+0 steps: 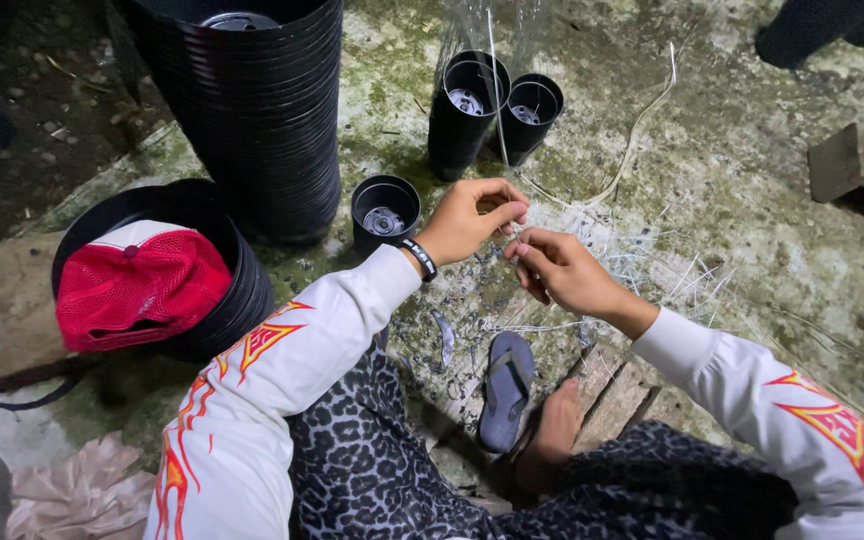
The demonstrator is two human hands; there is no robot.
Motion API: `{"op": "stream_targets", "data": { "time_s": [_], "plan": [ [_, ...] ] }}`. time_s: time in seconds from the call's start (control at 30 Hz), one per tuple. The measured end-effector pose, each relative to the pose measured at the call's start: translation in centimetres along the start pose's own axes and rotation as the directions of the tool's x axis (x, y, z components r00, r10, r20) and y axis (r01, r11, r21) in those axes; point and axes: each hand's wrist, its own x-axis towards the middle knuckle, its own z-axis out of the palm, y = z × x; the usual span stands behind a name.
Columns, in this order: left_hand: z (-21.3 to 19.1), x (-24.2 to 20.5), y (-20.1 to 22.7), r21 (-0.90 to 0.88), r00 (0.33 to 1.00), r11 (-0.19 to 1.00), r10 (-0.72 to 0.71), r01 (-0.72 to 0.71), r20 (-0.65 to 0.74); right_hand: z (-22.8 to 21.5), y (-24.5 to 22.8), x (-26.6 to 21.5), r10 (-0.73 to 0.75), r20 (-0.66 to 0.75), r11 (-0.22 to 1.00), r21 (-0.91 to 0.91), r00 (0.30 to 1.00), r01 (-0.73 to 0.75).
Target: The person sits on the floor and repeatedly threads white zip ties through holes in black plastic containers, then pulls them tight. The person handles multiple containers one at a time, placing each finished unit aside.
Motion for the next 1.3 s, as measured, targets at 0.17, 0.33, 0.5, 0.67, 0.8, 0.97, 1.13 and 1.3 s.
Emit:
{"op": "stream_targets", "data": {
  "time_s": [0.17,0.33,0.5,0.67,0.8,0.97,1.13,1.3],
  "plan": [
    [1.0,1.1,-0.4,0.085,0.998,0.994,0.065,-0.065,-0.007,-1.0,-0.8,-0.2,-0.029,0.000,1.000,-0.013,1.000,0.029],
    [2.7,1.3,-1.9,-0.166,0.994,0.980,-0.111,0.113,0.021,-1.2,-0.8,0.8,-0.080,-0.198,0.997,-0.016,0.977,0.079],
    [2.3,2.1,-3.4,-0.315,0.956,0.918,-0.281,0.242,-0.083,-0.2,0.2,2.2,-0.123,-0.264,0.990,0.038,0.957,0.137],
    [-0.1,4.3,-4.7,-0.186,0.941,0.948,-0.290,0.257,-0.174,0.3,1.5,2.4,-0.117,-0.269,0.989,0.059,0.956,0.137],
    [-1.5,5.2,-5.8,-0.270,0.948,0.942,-0.255,0.199,-0.192,0.1,2.0,1.6,-0.122,-0.249,0.989,0.055,0.961,0.140],
    [-3.1,6.5,-6.4,-0.281,0.933,0.945,-0.245,0.168,-0.265,0.0,2.1,0.4,-0.074,-0.218,0.994,0.061,0.973,0.089],
    [-3.2,7.7,-7.7,-0.231,0.917,0.957,-0.242,0.173,-0.317,0.2,2.8,-0.2,-0.099,-0.253,0.995,-0.018,0.962,0.097],
    [-3.7,10.5,-9.0,-0.201,0.918,0.971,-0.197,0.133,-0.344,-0.4,2.9,0.1,-0.213,-0.319,0.969,-0.191,0.924,0.157]
  ]
}}
